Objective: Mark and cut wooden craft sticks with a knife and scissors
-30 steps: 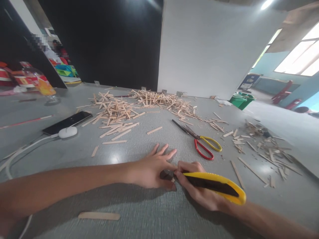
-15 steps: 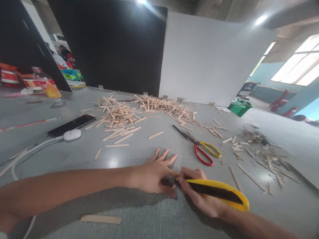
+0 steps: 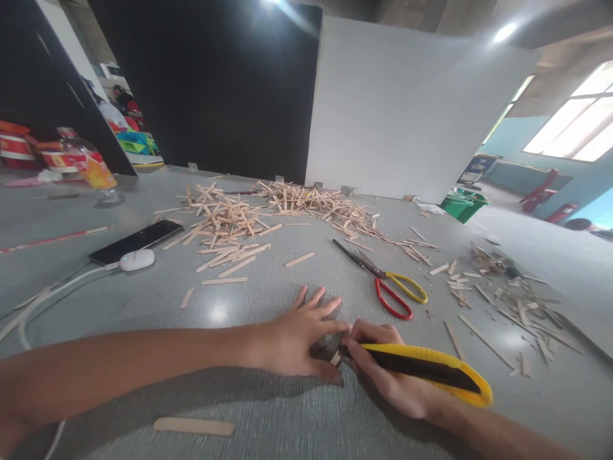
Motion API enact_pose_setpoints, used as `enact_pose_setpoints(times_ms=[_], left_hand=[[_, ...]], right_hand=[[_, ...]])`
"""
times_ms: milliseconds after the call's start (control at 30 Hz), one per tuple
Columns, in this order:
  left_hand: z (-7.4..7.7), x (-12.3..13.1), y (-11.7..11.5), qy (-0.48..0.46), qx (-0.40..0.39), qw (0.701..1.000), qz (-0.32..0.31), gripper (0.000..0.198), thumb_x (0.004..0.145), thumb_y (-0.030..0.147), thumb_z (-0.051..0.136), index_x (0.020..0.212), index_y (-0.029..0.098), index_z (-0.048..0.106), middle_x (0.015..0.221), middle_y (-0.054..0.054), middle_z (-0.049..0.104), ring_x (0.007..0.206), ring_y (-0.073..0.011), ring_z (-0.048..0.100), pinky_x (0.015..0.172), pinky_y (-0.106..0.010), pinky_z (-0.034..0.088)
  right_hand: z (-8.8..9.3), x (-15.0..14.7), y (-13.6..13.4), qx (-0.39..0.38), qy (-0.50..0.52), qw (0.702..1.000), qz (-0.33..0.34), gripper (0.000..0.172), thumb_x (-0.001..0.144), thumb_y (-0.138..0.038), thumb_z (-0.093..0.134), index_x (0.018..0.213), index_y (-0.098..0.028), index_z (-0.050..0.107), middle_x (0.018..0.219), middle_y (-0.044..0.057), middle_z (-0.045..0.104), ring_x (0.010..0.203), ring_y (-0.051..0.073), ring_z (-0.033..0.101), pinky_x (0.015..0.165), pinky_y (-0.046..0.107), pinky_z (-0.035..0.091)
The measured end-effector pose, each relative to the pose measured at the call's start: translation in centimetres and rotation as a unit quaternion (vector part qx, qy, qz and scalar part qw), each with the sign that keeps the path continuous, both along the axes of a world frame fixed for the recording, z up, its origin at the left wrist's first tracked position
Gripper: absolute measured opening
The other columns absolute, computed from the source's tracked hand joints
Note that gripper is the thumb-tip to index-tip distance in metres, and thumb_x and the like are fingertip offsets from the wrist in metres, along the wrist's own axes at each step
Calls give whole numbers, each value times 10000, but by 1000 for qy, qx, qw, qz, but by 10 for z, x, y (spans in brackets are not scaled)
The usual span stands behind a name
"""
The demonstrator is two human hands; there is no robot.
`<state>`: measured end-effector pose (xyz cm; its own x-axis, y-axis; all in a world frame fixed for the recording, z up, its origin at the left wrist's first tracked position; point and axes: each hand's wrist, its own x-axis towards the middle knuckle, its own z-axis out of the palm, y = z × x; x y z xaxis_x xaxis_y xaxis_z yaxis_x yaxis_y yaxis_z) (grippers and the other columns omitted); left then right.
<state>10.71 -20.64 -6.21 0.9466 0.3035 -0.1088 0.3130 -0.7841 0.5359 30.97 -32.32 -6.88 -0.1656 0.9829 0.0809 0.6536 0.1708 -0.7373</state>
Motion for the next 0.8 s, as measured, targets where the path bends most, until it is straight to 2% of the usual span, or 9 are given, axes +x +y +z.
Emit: enact_pose_setpoints(times_ms=[167,267,400,533,600,667,733,767,800], left_hand=[[-6,-1,-2,-34,-19,999,20,730,829,736,715,1427,332,600,1702,-184,257,1562,-503,15,1166,-800,22],[-8,-1,-2,-65,-22,997,30,563,868,674,718,1263,274,680,1668,-173,354,1563,-511,71,1162,-810,40],[-10,-1,-4,-95,-28,994,38,365,891,550,758,1065,234,702,1590,-139,488,1553,-522,158,1153,-816,74],[-14,0,-7,-138,-51,986,72,228,910,405,767,855,207,668,1492,-73,600,1525,-461,306,1181,-769,64],[-13,1,-7,-168,-63,978,105,235,925,336,737,777,190,627,1308,-64,712,1392,-389,516,1194,-679,207],[-5,2,-7,-185,-65,970,141,269,962,338,675,754,185,603,1002,-55,761,1101,-297,687,1066,-531,439],[11,1,-9,-193,-81,962,177,314,1024,381,570,780,184,593,801,-31,716,818,-220,700,813,-383,542],[21,-1,-11,-202,-96,955,196,344,1049,407,518,793,185,576,777,-25,705,730,-190,679,707,-328,536],[31,-2,-14,-216,-151,942,208,332,1054,417,512,822,185,565,815,-25,719,677,-161,663,644,-290,523]], right_hand=[[-2,1,-1,5,15,1000,-25,425,1047,-537,428,785,-234,571,684,5,622,676,192,552,762,382,423],[-3,1,-1,-7,47,998,-34,444,1047,-560,428,797,-228,582,605,-19,560,564,157,498,644,330,425],[-7,2,0,-21,99,994,-34,437,1049,-566,450,862,-212,625,625,-19,554,511,127,472,505,265,385],[-13,0,-1,1,167,985,-39,382,1040,-544,509,905,-208,631,626,-24,561,497,117,493,479,238,400],[-17,0,-3,27,214,975,-53,354,1035,-538,526,936,-212,621,629,-26,572,474,113,498,452,228,402],[-20,0,-6,54,247,964,-77,332,1034,-532,531,960,-218,611,628,-28,587,437,107,490,410,215,382],[-21,1,-7,74,251,961,-94,317,1034,-522,534,972,-220,612,623,-27,595,417,105,487,384,207,367],[-21,1,-7,83,243,962,-94,316,1034,-518,534,973,-220,618,618,-28,593,419,107,490,384,207,370],[-20,1,-7,89,231,965,-90,317,1035,-514,531,972,-218,626,615,-26,592,429,111,499,394,209,380]])
